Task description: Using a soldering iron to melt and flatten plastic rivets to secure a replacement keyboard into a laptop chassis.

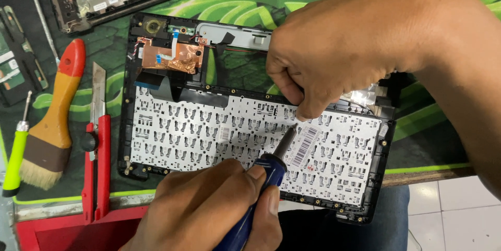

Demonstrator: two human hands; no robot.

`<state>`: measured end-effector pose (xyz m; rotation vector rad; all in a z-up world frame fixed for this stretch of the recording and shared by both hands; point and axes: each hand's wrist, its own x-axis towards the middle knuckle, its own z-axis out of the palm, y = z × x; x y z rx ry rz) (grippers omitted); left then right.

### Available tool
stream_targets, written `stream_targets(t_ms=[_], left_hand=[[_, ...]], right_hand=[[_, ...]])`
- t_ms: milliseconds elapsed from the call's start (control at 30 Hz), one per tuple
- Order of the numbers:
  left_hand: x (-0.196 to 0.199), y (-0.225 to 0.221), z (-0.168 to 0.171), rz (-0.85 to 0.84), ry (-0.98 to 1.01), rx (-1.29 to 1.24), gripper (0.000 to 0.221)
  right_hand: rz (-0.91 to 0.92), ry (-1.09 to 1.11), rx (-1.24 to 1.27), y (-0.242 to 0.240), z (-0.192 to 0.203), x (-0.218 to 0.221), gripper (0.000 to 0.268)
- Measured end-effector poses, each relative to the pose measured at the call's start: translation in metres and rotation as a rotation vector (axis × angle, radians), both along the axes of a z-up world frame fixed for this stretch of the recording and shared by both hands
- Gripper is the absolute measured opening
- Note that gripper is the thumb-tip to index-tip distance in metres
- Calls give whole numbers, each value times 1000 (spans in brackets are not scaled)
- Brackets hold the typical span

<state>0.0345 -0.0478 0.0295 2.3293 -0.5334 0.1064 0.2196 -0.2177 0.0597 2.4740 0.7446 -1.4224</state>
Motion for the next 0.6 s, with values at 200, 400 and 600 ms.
stream_targets(t_ms=[200,400,600], left_hand=[[26,-12,20,8,165,51,33],[47,-23,33,-25,457,211,27],[23,-13,6,351,386,174,46]], right_hand=[[0,-26,41,-5,3,-3,18],[19,-8,129,-11,3,-3,20],[-9,-36,156,-14,-3,-5,20]])
